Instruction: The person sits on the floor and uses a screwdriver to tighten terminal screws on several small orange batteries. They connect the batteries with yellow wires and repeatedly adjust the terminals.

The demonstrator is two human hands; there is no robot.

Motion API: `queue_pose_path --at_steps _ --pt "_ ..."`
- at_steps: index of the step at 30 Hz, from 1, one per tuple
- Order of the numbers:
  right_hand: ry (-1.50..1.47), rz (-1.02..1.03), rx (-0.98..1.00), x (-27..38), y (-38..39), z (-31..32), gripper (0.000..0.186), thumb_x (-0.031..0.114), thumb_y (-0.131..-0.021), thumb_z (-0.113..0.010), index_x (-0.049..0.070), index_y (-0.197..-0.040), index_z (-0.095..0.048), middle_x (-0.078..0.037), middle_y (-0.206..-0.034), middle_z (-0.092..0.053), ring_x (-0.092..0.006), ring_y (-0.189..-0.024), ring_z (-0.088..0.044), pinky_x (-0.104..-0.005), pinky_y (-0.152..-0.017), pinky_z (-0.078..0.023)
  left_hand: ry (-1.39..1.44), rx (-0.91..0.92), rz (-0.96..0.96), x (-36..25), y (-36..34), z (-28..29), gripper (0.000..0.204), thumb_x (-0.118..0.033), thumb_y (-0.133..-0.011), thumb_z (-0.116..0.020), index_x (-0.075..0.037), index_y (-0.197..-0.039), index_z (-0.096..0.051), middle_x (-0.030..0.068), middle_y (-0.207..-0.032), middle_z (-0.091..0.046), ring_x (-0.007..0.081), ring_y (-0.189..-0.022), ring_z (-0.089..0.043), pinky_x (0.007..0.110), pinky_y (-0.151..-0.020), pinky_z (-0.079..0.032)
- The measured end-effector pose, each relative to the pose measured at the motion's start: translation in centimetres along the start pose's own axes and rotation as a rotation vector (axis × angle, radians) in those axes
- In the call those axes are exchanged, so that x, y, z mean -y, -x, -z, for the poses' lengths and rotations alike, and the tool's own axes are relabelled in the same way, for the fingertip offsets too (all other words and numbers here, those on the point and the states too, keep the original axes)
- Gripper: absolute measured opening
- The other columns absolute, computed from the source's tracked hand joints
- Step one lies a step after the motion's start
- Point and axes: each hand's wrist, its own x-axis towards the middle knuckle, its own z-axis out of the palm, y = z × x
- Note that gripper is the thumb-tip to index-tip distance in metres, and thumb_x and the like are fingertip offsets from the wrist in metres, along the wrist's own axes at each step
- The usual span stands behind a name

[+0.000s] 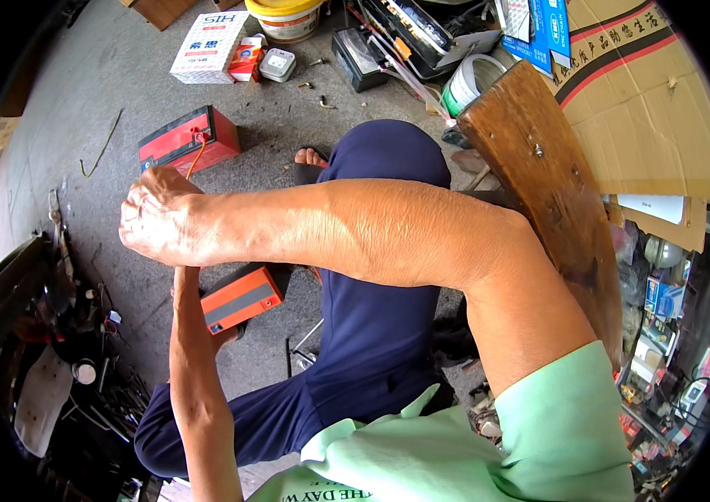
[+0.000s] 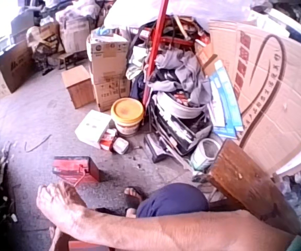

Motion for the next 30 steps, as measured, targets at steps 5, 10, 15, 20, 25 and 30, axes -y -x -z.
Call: queue_pose_path --at_steps 5,10,15,20,25,30 --pt "0.004 -0.007 0.026 0.0 -0.1 -0.1 0.024 0.018 -0.068 -0.066 0.002 -0.086 -0.065 -0.014 -0.085 -0.068 -0.0258 -0.072 -0.068 -0.0384 -0.057 -0.053 -0.032 0.018 -0.031 -0.2 -2.8 -1.8 0.059 -0.026 -0.077 -0.066 -0.007 -0.126 -0.039 0.019 -0.121 -0.044 0.0381 -0.114 -0.041 0.047 -0.096 -0.033" --pt "0.012 -0.014 0.045 0.1 -0.1 -0.1 0.025 0.018 -0.068 -0.066 0.002 -0.087 -0.065 -0.014 -0.086 -0.068 -0.0258 -0.072 -0.068 -0.0383 -0.057 -0.053 -0.051 0.028 -0.059 -0.4 -4.4 -2.8 0.062 -0.026 -0.077 -0.065 -0.007 -0.129 -0.037 0.019 -0.125 -0.041 0.0381 -0.117 -0.039 0.047 -0.097 -0.031" --pt "0.014 0.001 0.058 0.4 -0.4 -0.2 0.026 0.018 -0.068 -0.066 0.002 -0.088 -0.065 -0.014 -0.087 -0.068 -0.0259 -0.073 -0.068 -0.0383 -0.057 -0.053 -0.07 0.025 -0.068 0.1 -5.9 -3.5 0.065 -0.026 -0.078 -0.065 -0.007 -0.131 -0.034 0.0191 -0.128 -0.039 0.0382 -0.119 -0.036 0.047 -0.099 -0.029" --pt "0.016 0.0 0.087 0.4 -0.6 0.0 0.026 0.019 -0.068 -0.066 0.001 -0.089 -0.065 -0.014 -0.089 -0.068 -0.0259 -0.073 -0.068 -0.0383 -0.057 -0.053 -0.08 0.03 -0.096 0.0 -7.2 -4.0 0.068 -0.026 -0.078 -0.065 -0.007 -0.134 -0.031 0.0191 -0.131 -0.036 0.0382 -0.122 -0.034 0.047 -0.101 -0.028" --pt "0.022 0.001 0.059 0.2 -0.7 -0.3 0.029 0.018 -0.07 -0.065 0.0 -0.092 -0.064 -0.014 -0.089 -0.067 -0.0251 -0.074 -0.067 -0.0376 -0.056 -0.053 -0.091 0.032 -0.126 0.0 -8.0 -4.6 0.071 -0.027 -0.078 -0.065 -0.007 -0.136 -0.028 0.0192 -0.134 -0.034 0.0382 -0.125 -0.032 0.048 -0.103 -0.026" --pt "0.027 0.0 -0.103 0.5 -0.3 -1.2 0.035 0.017 -0.073 -0.061 -0.004 -0.101 -0.058 -0.012 -0.086 -0.064 -0.0226 -0.077 -0.064 -0.0354 -0.055 -0.051 -0.121 0.014 -0.147 -0.2 -8.1 -4.6 0.074 -0.027 -0.079 -0.065 -0.007 -0.138 -0.026 0.0192 -0.137 -0.031 0.0383 -0.128 -0.029 0.048 -0.105 -0.025"
